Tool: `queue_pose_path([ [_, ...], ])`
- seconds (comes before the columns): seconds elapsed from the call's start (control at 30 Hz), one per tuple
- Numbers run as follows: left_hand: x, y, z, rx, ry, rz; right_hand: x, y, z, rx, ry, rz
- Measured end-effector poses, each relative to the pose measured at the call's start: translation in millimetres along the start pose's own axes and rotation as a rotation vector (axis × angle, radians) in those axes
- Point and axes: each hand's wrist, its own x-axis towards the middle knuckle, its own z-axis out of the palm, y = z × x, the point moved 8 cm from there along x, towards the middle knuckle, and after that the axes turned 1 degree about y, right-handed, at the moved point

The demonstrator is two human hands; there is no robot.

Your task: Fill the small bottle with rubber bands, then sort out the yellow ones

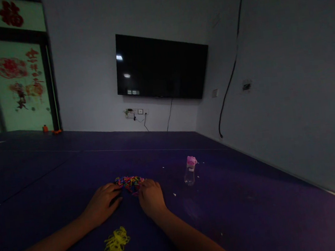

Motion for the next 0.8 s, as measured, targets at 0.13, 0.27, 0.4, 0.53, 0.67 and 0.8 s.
queue_pose_path([
  [0.13, -0.7, 0.5, -1.5, -0.008, 0.043, 0.032, -0.7, 10.0, -2.0, -0.04, 0.033, 0.09],
  [0.27, -1.2, 3.6, -2.1, -0.034, 0.052, 0.073, -1.9, 18.2, -5.5, -0.045, 0.079, 0.154],
  [0.4, -0.8, 7.0, -1.5, -0.048, 0.021, 0.099, -0.9, 20.6, -5.3, 0.023, 0.101, 0.157],
  [0.53, -0.2, 9.2, -1.6, -0.077, 0.004, 0.112, 1.0, 6.3, 0.0, 0.069, 0.056, 0.014],
  [0.67, -0.8, 8.9, 0.7, -0.087, -0.006, 0.118, -1.0, -6.6, 8.5, 0.023, -0.031, -0.103],
  [0.8, -1.5, 2.9, 9.2, -0.08, -0.021, 0.113, -2.0, -5.9, 15.7, 0.021, -0.102, -0.105],
])
